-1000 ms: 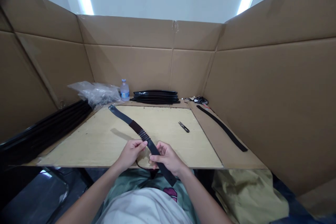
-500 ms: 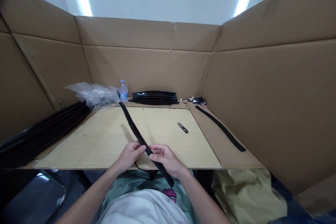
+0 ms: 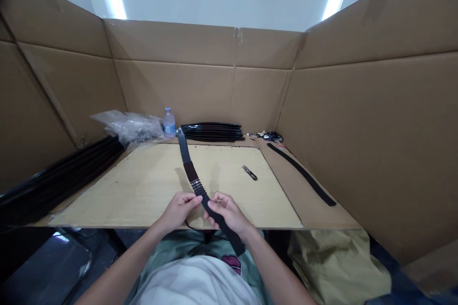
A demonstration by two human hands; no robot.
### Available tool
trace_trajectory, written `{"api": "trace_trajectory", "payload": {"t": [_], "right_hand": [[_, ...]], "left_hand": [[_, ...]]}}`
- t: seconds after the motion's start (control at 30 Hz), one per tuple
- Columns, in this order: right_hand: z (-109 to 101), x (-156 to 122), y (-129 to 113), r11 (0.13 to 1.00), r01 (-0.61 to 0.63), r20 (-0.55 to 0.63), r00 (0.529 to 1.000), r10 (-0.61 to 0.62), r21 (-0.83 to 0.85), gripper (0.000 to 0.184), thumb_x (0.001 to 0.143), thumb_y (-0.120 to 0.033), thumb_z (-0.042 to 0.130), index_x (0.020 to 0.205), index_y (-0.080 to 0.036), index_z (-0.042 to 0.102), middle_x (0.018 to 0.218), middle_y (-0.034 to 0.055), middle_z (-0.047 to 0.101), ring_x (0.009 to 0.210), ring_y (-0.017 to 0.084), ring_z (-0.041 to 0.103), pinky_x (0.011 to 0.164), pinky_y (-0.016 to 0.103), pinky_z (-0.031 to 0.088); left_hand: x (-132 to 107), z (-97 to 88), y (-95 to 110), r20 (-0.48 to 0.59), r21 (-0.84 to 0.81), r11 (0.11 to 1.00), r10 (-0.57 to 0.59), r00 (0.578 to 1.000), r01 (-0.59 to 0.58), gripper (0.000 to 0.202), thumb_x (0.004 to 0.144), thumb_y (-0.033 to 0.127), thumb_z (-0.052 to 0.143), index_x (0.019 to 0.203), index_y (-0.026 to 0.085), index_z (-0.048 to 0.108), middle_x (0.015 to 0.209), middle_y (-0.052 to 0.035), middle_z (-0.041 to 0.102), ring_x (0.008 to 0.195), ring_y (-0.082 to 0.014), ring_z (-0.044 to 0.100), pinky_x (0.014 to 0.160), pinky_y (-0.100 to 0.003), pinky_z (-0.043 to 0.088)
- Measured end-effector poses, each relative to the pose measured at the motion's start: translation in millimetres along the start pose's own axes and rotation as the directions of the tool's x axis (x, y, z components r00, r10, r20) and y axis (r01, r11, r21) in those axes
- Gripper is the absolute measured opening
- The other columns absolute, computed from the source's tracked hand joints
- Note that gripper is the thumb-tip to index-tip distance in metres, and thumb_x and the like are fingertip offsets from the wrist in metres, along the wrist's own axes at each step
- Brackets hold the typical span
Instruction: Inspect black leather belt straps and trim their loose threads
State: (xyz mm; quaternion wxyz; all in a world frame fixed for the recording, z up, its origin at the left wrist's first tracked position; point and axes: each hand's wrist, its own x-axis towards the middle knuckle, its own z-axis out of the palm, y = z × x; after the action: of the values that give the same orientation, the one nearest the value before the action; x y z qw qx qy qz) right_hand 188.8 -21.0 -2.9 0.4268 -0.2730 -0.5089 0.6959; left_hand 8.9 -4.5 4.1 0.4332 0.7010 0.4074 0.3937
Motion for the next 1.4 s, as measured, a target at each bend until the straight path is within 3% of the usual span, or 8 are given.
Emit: {"api": "trace_trajectory", "payload": {"t": [0.17,0.37,0.53,0.73,0.9,1.03,1.2,1.4], "right_hand": [[1.0,1.0,-1.0,0.999,0.005,-0.055,0.998,-0.003,0.046,0.025,0.075,-0.034,0.066,0.077,-0.017,0.048,0.07,0.0032,0.064,0.051,0.008,0.052,0.045,0.017,0.037],[0.5,-1.9,5.6,1.0,0.017,-0.05,0.999,-0.018,-0.015,0.042,0.068,-0.025,0.073,0.106,-0.018,0.057,0.078,0.0008,0.06,0.057,0.008,0.05,0.05,0.019,0.04],[2.5,-1.5,2.9,0.996,0.031,-0.025,0.999,-0.034,-0.078,0.028,0.066,-0.023,0.074,0.088,-0.014,0.059,0.075,-0.0012,0.056,0.055,0.006,0.048,0.048,0.017,0.041],[12.2,-4.9,1.8,0.995,0.084,-0.038,0.996,-0.086,-0.062,0.032,0.07,-0.029,0.071,0.077,-0.019,0.041,0.067,-0.0035,0.058,0.044,0.006,0.048,0.038,0.016,0.037],[23.3,-6.1,7.2,0.991,0.127,-0.152,0.98,-0.131,-0.031,0.027,0.082,-0.039,0.057,0.078,-0.021,0.038,0.06,-0.0048,0.055,0.037,0.004,0.04,0.031,0.012,0.028],[26.8,-5.9,9.0,0.99,0.119,-0.242,0.961,-0.134,-0.077,0.026,0.083,-0.044,0.052,0.081,-0.021,0.041,0.053,-0.0063,0.052,0.032,0.005,0.037,0.026,0.013,0.028],[28.1,-9.0,4.6,0.988,0.102,-0.269,0.955,-0.129,-0.113,0.029,0.083,-0.047,0.051,0.078,-0.02,0.041,0.051,-0.0067,0.052,0.029,0.004,0.036,0.025,0.013,0.029],[25.4,-12.1,3.8,0.98,0.086,-0.25,0.96,-0.13,-0.179,0.028,0.085,-0.046,0.048,0.079,-0.02,0.041,0.052,-0.005,0.055,0.03,0.006,0.041,0.025,0.014,0.03]], "left_hand": [[1.8,0.4,-1.4,-0.03,-0.041,0.999,-0.007,1.0,0.006,0.04,0.081,0.044,0.05,0.057,0.012,0.054,0.049,0.0045,0.039,0.048,-0.0076,0.03,0.046,-0.021,0.023],[-1.0,0.7,-1.6,0.041,-0.064,0.998,-0.009,0.999,0.011,0.033,0.078,0.041,0.055,0.074,0.009,0.064,0.061,-0.0011,0.056,0.054,-0.0103,0.042,0.05,-0.021,0.03],[-4.0,-0.1,2.5,0.016,0.005,1.0,-0.008,1.0,0.008,0.037,0.079,0.043,0.052,0.07,0.01,0.065,0.059,-0.002,0.057,0.053,-0.0114,0.043,0.049,-0.021,0.031],[-5.7,0.6,10.1,0.054,-0.03,1.0,-0.001,0.999,0.002,0.04,0.08,0.045,0.05,0.06,0.011,0.059,0.051,0.0014,0.051,0.047,-0.0088,0.039,0.045,-0.02,0.028],[-8.1,14.4,13.8,0.136,-0.301,0.952,-0.022,0.99,0.063,0.036,0.083,0.045,0.047,0.073,0.013,0.058,0.06,-0.0022,0.06,0.053,-0.0129,0.054,0.056,-0.024,0.042],[-10.1,23.1,19.7,0.123,-0.457,0.885,-0.03,0.992,0.083,0.031,0.081,0.043,0.051,0.093,0.015,0.053,0.057,0.0008,0.061,0.047,-0.0137,0.056,0.051,-0.025,0.045],[-12.6,21.1,28.7,0.059,-0.429,0.902,-0.031,0.998,0.053,0.023,0.079,0.037,0.057,0.08,0.014,0.051,0.058,-0.0016,0.063,0.05,-0.0133,0.058,0.049,-0.022,0.043],[-14.1,16.9,37.9,0.122,-0.369,0.927,-0.027,0.992,0.071,0.024,0.081,0.036,0.054,0.084,0.013,0.055,0.062,-0.003,0.064,0.059,-0.0156,0.061,0.058,-0.025,0.046]]}}
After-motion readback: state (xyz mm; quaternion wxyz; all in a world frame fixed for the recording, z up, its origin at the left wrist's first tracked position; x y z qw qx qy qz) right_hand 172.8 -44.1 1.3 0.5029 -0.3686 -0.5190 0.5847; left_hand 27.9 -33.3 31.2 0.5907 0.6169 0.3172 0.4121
